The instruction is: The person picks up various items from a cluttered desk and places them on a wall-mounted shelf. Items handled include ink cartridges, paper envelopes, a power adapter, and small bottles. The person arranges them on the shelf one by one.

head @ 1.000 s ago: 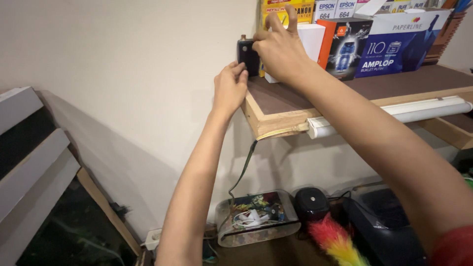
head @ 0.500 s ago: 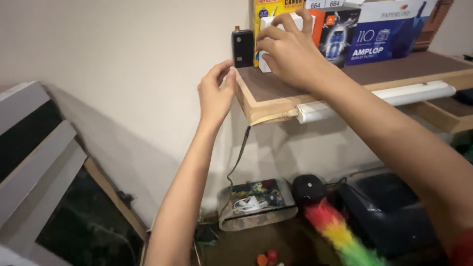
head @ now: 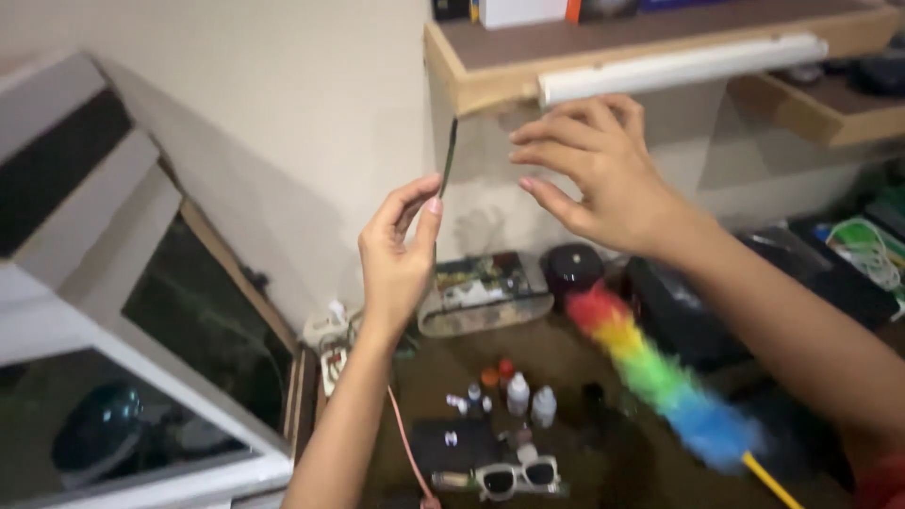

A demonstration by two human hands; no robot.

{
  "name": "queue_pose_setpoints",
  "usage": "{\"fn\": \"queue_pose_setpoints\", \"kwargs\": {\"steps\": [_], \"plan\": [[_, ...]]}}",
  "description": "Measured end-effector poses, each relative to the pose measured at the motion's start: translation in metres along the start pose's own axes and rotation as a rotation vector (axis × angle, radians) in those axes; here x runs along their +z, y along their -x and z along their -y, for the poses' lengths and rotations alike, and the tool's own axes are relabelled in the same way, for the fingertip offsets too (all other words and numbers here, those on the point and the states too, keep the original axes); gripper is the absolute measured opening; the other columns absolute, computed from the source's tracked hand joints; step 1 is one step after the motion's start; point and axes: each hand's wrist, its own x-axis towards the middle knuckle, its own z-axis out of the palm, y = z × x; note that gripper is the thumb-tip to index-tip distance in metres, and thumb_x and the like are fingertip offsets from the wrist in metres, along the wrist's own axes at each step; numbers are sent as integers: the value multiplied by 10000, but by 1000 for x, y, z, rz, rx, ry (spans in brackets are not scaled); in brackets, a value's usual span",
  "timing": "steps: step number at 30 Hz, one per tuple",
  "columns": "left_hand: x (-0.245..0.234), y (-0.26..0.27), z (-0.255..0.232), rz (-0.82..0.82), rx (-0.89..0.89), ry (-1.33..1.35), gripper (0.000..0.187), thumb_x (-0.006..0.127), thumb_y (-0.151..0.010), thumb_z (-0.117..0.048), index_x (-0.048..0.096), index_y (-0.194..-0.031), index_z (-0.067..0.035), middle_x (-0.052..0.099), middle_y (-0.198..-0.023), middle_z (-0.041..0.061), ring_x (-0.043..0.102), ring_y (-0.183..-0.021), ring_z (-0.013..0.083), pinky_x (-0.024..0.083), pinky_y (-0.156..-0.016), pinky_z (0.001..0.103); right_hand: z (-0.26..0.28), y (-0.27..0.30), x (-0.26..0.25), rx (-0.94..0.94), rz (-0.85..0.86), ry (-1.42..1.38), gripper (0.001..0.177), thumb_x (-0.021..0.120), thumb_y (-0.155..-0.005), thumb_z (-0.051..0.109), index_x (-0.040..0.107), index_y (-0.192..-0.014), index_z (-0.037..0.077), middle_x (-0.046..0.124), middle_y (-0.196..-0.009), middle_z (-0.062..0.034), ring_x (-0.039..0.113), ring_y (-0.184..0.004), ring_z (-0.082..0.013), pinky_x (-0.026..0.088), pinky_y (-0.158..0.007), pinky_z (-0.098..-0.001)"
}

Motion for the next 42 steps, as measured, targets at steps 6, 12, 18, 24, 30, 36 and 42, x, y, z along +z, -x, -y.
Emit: {"fn": "queue_pose_setpoints", "kwargs": {"steps": [6,12,18,24,30,36,42], "plan": [[-3,85,-13,36,-162,51,223,617,-1019,-119,667,-1218,-32,721,-1240,110,678,-1181,164,520,-1089,273,59,77,0,192,99,-200,196,653,-1029,268,737,-1170,162,695,-1302,2,552,-1192,-273,268,-1013,-459],[-5,169,8,36,-232,-13,241,659,-994,-23,705,-1230,-35,753,-1176,149,697,-1146,231,560,-991,379,110,148,18,371,143,-390,189,730,-967,254,732,-1132,162,708,-1253,-33,606,-1190,-287,320,-997,-485],[-9,260,23,66,-506,-68,254,662,-988,-58,712,-1236,-39,754,-1167,166,720,-1118,282,566,-968,403,156,215,45,503,270,-492,189,713,-962,260,741,-1139,202,704,-1248,8,616,-1177,-263,356,-1012,-471],[-8,354,41,91,-664,-99,242,680,-989,-111,735,-1222,-80,777,-1077,147,747,-1039,257,579,-918,381,207,280,73,585,342,-575,175,726,-930,240,752,-1101,212,727,-1190,-1,656,-1099,-284,414,-955,-489],[-4,456,68,289,-771,-303,271,764,-927,-208,748,-1185,-126,770,-1109,123,719,-1105,302,562,-973,425,263,324,85,650,414,-675,151,762,-882,195,776,-1033,196,763,-1109,-44,704,-1038,-330,528,-890,-459],[1,518,89,448,-661,-426,294,783,-901,-217,723,-1175,-130,750,-1099,98,707,-1103,303,546,-987,419,311,383,127,758,553,-819,234,731,-897,148,741,-1131,138,744,-1167,-125,683,-1104,-396,542,-955,-501],[4,540,89,393,-664,-464,243,754,-894,-121,737,-1135,-148,757,-1086,80,724,-1058,320,575,-946,425,342,404,139,781,662,-867,281,695,-923,113,728,-1201,102,734,-1218,-150,682,-1142,-392,543,-989,-493]]}}
